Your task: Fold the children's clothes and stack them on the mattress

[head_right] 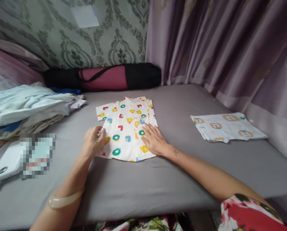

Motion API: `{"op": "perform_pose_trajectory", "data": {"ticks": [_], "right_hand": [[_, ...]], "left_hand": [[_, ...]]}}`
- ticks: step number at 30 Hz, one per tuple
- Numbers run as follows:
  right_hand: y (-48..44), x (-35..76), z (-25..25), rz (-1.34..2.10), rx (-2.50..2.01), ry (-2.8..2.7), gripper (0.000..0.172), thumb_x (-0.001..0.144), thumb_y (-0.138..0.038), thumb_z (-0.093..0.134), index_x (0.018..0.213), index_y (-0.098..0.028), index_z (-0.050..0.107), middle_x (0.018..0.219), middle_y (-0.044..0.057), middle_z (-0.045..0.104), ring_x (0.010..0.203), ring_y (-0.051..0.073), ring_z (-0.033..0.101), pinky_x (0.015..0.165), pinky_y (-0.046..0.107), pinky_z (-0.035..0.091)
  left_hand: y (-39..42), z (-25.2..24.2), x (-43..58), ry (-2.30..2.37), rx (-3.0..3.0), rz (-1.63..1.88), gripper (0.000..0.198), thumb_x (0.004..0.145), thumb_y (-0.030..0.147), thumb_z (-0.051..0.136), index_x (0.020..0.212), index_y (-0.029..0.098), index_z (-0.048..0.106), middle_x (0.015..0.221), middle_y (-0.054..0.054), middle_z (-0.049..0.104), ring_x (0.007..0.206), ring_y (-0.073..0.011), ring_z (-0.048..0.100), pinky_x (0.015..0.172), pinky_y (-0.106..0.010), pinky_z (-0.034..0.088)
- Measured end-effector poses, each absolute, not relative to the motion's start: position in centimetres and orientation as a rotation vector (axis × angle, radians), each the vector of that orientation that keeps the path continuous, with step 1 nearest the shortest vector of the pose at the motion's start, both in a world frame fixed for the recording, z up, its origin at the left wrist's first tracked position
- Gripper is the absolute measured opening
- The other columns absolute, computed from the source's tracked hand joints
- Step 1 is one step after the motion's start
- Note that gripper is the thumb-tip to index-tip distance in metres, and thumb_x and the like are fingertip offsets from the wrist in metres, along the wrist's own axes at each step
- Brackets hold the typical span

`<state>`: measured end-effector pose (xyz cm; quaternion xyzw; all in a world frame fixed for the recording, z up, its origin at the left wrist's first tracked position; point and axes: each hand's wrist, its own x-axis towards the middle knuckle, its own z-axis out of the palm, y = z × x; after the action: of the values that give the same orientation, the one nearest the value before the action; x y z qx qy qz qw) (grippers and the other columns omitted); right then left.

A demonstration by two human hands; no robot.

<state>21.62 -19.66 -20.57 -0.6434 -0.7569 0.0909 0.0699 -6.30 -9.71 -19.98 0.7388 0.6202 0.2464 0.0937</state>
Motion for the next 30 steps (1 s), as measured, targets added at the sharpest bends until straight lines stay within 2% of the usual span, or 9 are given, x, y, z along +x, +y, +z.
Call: {"op": "perform_pose_trajectory", "data": {"ticks": [2, 4, 7, 9, 12, 16, 20, 24, 30], "right_hand": [[-19.4, 21.6, -20.1, 0.236, -1.949, -2.306, 0.06, 0.099, -0.043, 0.027, 0.148, -0.01, 0.035, 0.158, 0.015, 0.026, 0.147, 0.026, 0.019, 0.119, 0.045, 0.016], [-18.6, 21.4, -19.1, 0.196, -1.955, -2.343, 0.054, 0.096, -0.04, 0.036, 0.142, -0.014, 0.045, 0.152, 0.016, 0.038, 0.142, 0.028, 0.031, 0.116, 0.044, 0.025], [-16.2, 20.5, -17.0, 0.203, -2.004, -2.351, 0.035, 0.095, -0.034, 0.04, 0.116, -0.021, 0.064, 0.125, 0.014, 0.063, 0.117, 0.028, 0.057, 0.097, 0.04, 0.043], [-13.7, 19.1, -15.7, 0.249, -2.015, -2.319, 0.031, 0.095, -0.033, 0.04, 0.099, -0.023, 0.068, 0.106, 0.011, 0.07, 0.101, 0.027, 0.064, 0.084, 0.035, 0.045], [-9.1, 16.0, -14.9, 0.336, -1.881, -2.302, 0.03, 0.093, -0.031, 0.042, 0.088, -0.022, 0.07, 0.097, 0.007, 0.072, 0.092, 0.023, 0.065, 0.074, 0.029, 0.042], [-3.2, 10.5, -15.3, 0.445, -1.762, -2.281, 0.031, 0.091, -0.024, 0.041, 0.086, -0.019, 0.071, 0.093, 0.007, 0.073, 0.091, 0.02, 0.065, 0.074, 0.025, 0.041], [1.0, 5.3, -15.8, 0.485, -1.786, -2.24, 0.031, 0.092, -0.023, 0.041, 0.102, -0.018, 0.07, 0.108, 0.009, 0.071, 0.105, 0.022, 0.063, 0.083, 0.026, 0.044], [3.1, 1.9, -16.2, 0.504, -1.878, -2.193, 0.036, 0.089, -0.027, 0.05, 0.119, -0.013, 0.063, 0.125, 0.017, 0.062, 0.113, 0.027, 0.061, 0.087, 0.031, 0.048], [4.2, -0.3, -17.0, 0.522, -1.946, -2.126, 0.042, 0.076, -0.012, 0.061, 0.117, -0.007, 0.064, 0.127, 0.026, 0.056, 0.114, 0.032, 0.06, 0.091, 0.038, 0.051]], "left_hand": [[-9.5, -20.0, -7.2, 1.938, 2.163, 0.654, 0.029, 0.089, 0.033, 0.044, 0.108, 0.018, 0.059, 0.104, -0.012, 0.064, 0.101, -0.025, 0.059, 0.092, -0.037, 0.045], [-9.5, -19.9, -7.7, 1.988, 2.115, 0.548, 0.027, 0.089, 0.032, 0.045, 0.108, 0.017, 0.058, 0.102, -0.012, 0.065, 0.1, -0.0248, 0.06, 0.089, -0.035, 0.046], [-9.7, -19.5, -7.7, 1.981, 2.064, 0.433, 0.023, 0.09, 0.033, 0.046, 0.102, 0.018, 0.059, 0.096, -0.011, 0.068, 0.095, -0.0244, 0.061, 0.082, -0.033, 0.046], [-9.9, -19.1, -7.5, 1.961, 2.022, 0.393, 0.021, 0.09, 0.035, 0.046, 0.097, 0.02, 0.06, 0.094, -0.01, 0.069, 0.091, -0.0238, 0.063, 0.077, -0.031, 0.045], [-10.1, -18.7, -7.1, 1.968, 1.944, 0.345, 0.02, 0.09, 0.037, 0.046, 0.093, 0.021, 0.059, 0.091, -0.01, 0.071, 0.088, -0.0243, 0.065, 0.07, -0.03, 0.043], [-10.1, -18.4, -7.1, 1.972, 1.89, 0.332, 0.022, 0.09, 0.04, 0.047, 0.092, 0.022, 0.059, 0.09, -0.01, 0.071, 0.089, -0.025, 0.066, 0.068, -0.03, 0.042], [-9.8, -18.5, -7.4, 1.958, 1.841, 0.345, 0.024, 0.09, 0.042, 0.046, 0.087, 0.022, 0.059, 0.087, -0.009, 0.071, 0.085, -0.0236, 0.066, 0.067, -0.028, 0.041], [-9.6, -18.7, -7.5, 1.961, 1.832, 0.345, 0.025, 0.091, 0.042, 0.046, 0.084, 0.023, 0.06, 0.085, -0.008, 0.07, 0.081, -0.0224, 0.066, 0.063, -0.027, 0.039], [-9.5, -18.9, -7.4, 1.934, 1.852, 0.357, 0.026, 0.091, 0.042, 0.044, 0.081, 0.023, 0.058, 0.082, -0.008, 0.07, 0.077, -0.0218, 0.065, 0.06, -0.027, 0.036]]}}
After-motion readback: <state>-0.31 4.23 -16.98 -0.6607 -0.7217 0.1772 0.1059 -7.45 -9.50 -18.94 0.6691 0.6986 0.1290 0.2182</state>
